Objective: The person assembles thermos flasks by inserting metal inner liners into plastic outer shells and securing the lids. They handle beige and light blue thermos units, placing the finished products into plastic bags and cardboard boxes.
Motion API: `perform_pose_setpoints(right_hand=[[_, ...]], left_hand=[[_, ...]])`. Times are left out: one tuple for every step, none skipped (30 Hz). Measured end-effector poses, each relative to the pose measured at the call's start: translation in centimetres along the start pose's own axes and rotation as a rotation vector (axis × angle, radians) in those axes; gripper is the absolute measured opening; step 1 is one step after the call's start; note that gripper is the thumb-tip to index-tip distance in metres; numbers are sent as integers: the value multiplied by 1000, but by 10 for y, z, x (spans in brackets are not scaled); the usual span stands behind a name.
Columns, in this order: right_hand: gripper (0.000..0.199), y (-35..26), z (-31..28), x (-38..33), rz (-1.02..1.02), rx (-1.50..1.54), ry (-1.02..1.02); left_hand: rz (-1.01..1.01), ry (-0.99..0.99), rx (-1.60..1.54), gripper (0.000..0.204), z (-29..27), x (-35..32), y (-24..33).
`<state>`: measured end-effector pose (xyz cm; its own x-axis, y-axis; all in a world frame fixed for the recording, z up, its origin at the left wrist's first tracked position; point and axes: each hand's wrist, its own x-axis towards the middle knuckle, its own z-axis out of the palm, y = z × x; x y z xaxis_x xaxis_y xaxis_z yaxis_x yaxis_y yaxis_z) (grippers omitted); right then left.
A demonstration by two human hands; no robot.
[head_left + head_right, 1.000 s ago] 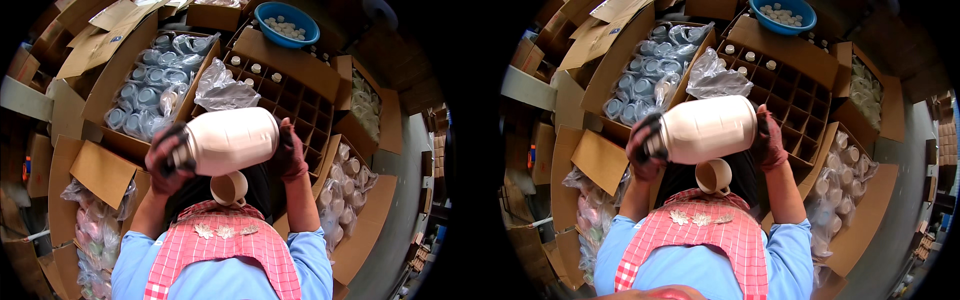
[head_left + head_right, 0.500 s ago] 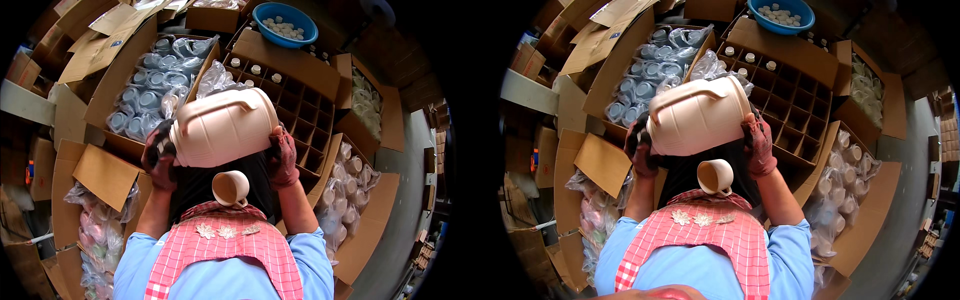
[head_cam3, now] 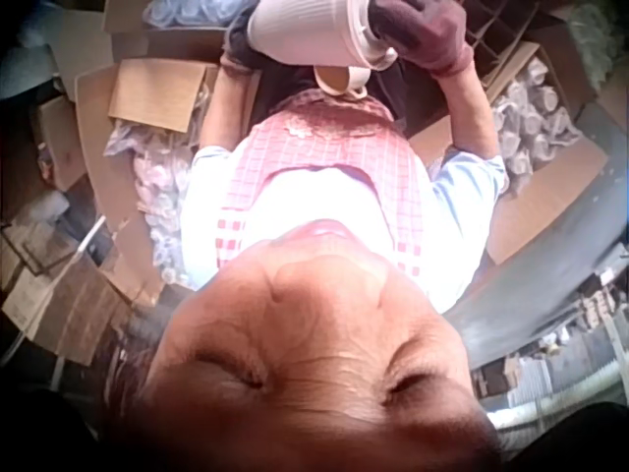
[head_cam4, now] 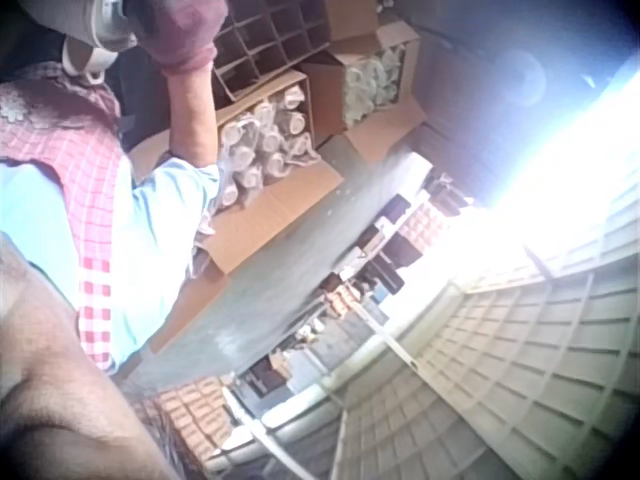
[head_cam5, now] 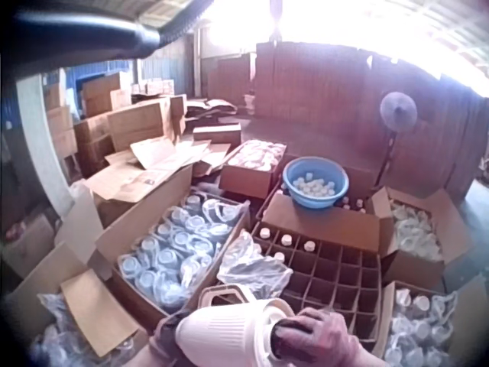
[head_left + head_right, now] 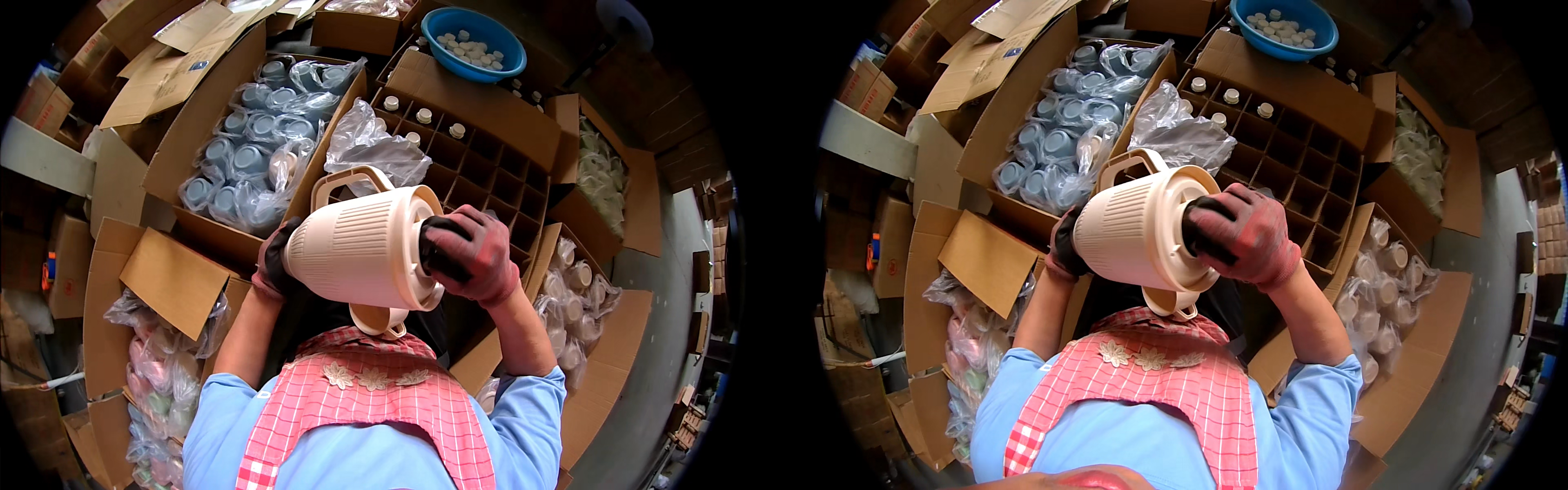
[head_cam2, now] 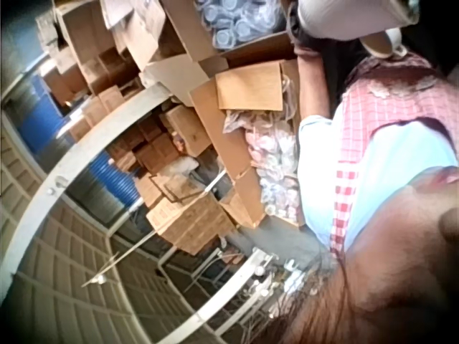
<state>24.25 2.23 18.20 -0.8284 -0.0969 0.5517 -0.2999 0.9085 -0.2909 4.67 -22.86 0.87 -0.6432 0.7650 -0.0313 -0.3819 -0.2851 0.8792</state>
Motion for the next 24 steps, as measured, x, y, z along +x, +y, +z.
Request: perform_pose_setpoints(right_hand=[[39, 3, 4, -4, 68, 4, 22], [32, 8, 15, -13, 138, 105, 129], [27, 9, 25, -24, 346, 255, 198], [22, 6, 33, -29, 546, 417, 261], [14, 3, 35, -30, 803, 690, 272], [12, 11, 38, -32, 943, 908, 244], [11, 18, 41, -31, 1009, 1030, 267], [11, 22, 43, -32, 1073, 1152, 291], [12, 21, 42, -33, 1062, 1109, 288], [13, 18, 38, -29, 1048, 1072, 275], [15, 15, 32, -25, 1034, 1033, 263], [18, 12, 26, -21, 799, 732, 270], [21, 8, 18, -17, 559, 434, 268], [25, 5, 11, -10, 312, 143, 263], [32, 5, 0, -3, 148, -4, 220], [35, 8, -6, -4, 30, 1, 163], [34, 8, -11, -5, -54, -30, 97], [33, 7, -15, -5, -141, -59, 31], [31, 6, -16, -4, -191, -85, 22], [31, 5, -17, -5, -181, -100, 16], [30, 4, -18, -8, -173, -114, 10], [30, 4, -18, -9, -175, -117, 2], [30, 4, -19, -8, -177, -96, 30], [31, 4, -19, -10, -155, -102, 49]], left_hand=[[142, 19, 196, 29, 1, 0, 3], [455, 45, 629, 31, 16, -4, 13], [770, 73, 1061, 34, 30, -6, 23], [661, 149, 747, 38, 42, -9, 32], [544, 212, 436, 43, 54, -12, 40], [421, 269, 126, 47, 60, -14, 44], [445, 246, 228, 55, 58, -15, 47], [460, 240, 221, 55, 59, -14, 48], [475, 233, 214, 56, 61, -14, 49], [492, 234, 209, 56, 64, -14, 51], [344, 227, 43, 47, 69, -10, 58], [511, 195, 386, 41, 63, -6, 54], [671, 161, 731, 36, 50, -2, 44], [351, 39, 256, 29, 43, 1, 36], [51, 77, -244, 25, 36, 4, 28], [53, 46, -156, 26, 41, 4, 27], [56, 18, -67, 27, 46, 4, 28], [60, -8, 22, 28, 49, 3, 29], [-107, 36, -335, 21, 49, 4, 27], [116, -6, -6, 20, 50, 2, 26], [334, -43, 327, 20, 53, 0, 25], [359, -57, 338, 22, 55, -3, 26], [324, -61, 250, 25, 60, -6, 27], [318, -57, 220, 27, 64, -9, 27]])
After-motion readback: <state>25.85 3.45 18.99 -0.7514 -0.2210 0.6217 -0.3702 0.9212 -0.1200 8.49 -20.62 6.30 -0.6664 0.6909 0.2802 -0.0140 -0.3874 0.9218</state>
